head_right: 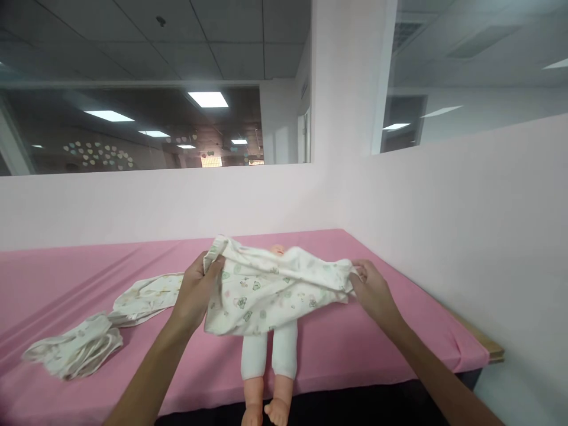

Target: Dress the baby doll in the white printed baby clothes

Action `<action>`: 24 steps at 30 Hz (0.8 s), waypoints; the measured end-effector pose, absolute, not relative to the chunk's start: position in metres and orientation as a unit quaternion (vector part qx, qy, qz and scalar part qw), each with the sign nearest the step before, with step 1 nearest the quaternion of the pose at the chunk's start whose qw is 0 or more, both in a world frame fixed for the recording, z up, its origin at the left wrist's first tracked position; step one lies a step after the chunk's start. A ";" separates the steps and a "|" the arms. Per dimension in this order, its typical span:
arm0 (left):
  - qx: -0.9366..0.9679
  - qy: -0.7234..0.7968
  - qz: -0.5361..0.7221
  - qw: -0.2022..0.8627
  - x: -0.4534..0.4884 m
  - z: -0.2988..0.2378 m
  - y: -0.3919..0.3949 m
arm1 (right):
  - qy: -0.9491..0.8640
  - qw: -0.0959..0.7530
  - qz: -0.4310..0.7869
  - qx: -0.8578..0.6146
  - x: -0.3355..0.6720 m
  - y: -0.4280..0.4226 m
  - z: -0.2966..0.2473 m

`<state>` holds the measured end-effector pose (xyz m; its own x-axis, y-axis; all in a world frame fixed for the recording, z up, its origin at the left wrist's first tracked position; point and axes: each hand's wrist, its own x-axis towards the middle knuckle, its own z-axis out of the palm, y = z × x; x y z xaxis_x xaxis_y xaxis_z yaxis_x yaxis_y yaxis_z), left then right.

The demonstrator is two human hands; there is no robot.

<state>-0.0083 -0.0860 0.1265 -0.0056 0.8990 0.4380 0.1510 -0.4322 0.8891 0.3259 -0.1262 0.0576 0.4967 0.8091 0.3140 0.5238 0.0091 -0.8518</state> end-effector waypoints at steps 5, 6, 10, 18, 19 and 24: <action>0.687 0.399 0.513 0.326 -0.001 0.134 -0.073 | -0.570 0.394 0.193 -0.694 0.316 -0.127 0.050; 0.707 0.390 0.493 0.324 0.004 0.136 -0.074 | -0.590 0.403 0.202 -0.670 0.303 -0.131 0.058; 0.787 0.321 0.411 0.330 0.027 0.142 -0.086 | -0.722 0.406 0.188 -0.528 0.244 -0.148 0.103; 0.883 0.273 0.255 0.283 0.020 0.168 -0.112 | -0.820 0.363 0.179 -0.404 0.219 -0.148 0.158; 0.884 0.292 0.249 0.269 0.014 0.170 -0.111 | -0.805 0.371 0.203 -0.416 0.225 -0.147 0.160; 0.883 0.359 0.250 0.170 -0.014 0.180 -0.086 | -0.729 0.441 0.236 -0.468 0.267 -0.140 0.176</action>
